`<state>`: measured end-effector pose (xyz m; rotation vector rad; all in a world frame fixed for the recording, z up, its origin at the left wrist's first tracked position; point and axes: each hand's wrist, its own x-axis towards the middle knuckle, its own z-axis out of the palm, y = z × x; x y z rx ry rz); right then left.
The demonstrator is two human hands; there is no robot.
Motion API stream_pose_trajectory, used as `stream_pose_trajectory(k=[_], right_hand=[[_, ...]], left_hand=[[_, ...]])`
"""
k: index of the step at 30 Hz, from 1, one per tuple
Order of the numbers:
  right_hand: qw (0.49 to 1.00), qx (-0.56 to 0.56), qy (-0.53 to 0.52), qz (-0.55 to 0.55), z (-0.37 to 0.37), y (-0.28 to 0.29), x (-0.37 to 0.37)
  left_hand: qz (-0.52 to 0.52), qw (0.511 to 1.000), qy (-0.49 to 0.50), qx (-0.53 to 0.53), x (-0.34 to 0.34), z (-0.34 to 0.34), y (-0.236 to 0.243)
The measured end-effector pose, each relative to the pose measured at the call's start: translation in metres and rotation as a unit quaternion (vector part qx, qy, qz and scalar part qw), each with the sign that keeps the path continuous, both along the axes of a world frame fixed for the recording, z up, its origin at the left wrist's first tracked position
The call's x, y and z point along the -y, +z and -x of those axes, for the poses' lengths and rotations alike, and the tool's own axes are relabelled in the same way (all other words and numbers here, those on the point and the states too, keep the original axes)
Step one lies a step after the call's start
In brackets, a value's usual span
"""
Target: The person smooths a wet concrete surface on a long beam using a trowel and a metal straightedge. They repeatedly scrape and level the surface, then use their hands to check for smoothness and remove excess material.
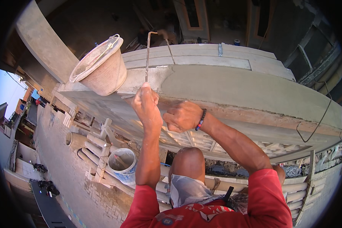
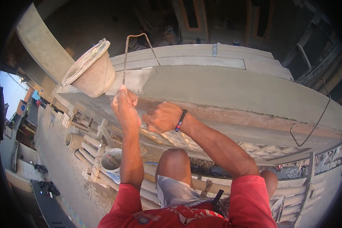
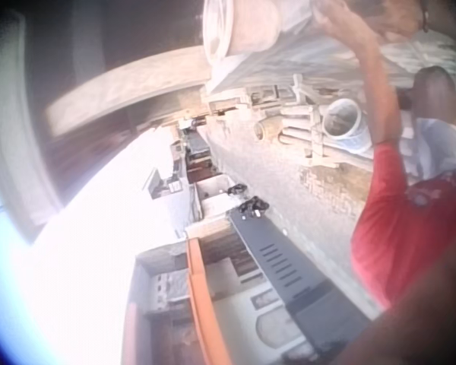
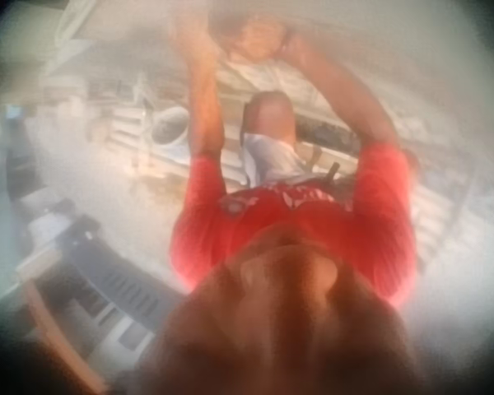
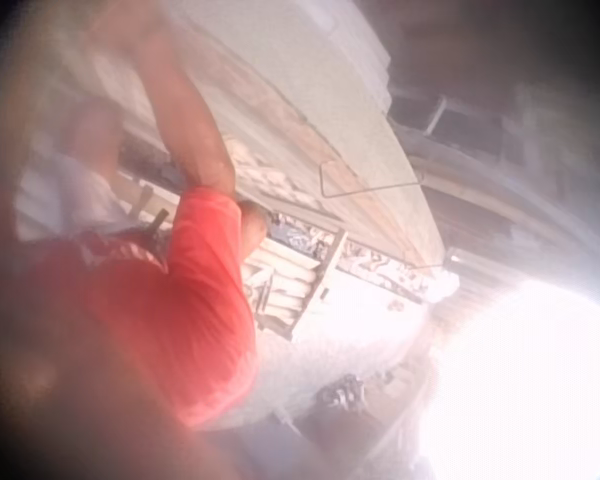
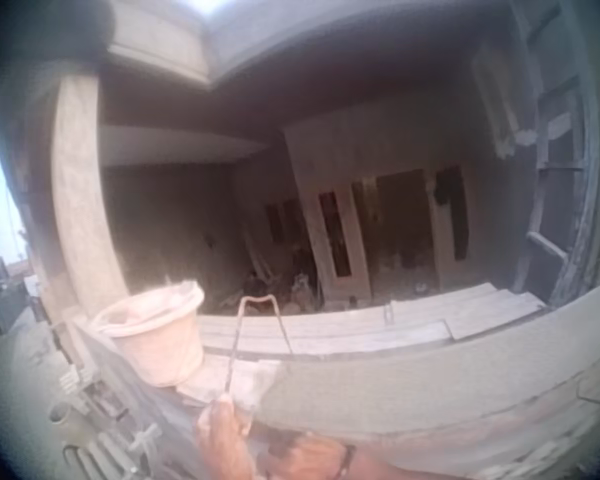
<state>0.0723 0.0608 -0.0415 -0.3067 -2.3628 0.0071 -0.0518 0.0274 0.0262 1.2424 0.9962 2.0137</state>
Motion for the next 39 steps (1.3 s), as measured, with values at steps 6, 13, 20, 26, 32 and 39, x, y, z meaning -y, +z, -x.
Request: stream_pose_trajectory(k=[6,13,20,26,32,39], right_hand=[[1.000,-0.011,0.010,0.003,0.000,0.000,0.000],[1.000,-0.009,0.006,0.006,0.001,-0.002,0.000],[1.000,0.007,0.001,0.013,0.001,-0.002,0.001],[1.000,0.017,0.005,0.021,0.000,-0.003,0.000],[1.000,0.004,0.012,0.019,0.001,-0.001,0.000],[0.999,0.022,0.010,0.028,-0.002,0.002,0.001]], left_hand=[[-0.007,1.000,-0.007,-0.018,-0.006,-0.003,0.003],[0.006,0.998,0.002,-0.056,-0.013,-0.005,0.007],[0.010,0.997,-0.028,-0.076,-0.028,-0.002,0.012],[0.026,0.997,-0.030,-0.067,-0.051,-0.004,0.014],[0.000,0.998,-0.065,-0.024,-0.084,-0.003,0.033],[-0.147,0.985,-0.086,-0.041,-0.048,0.006,0.070]])
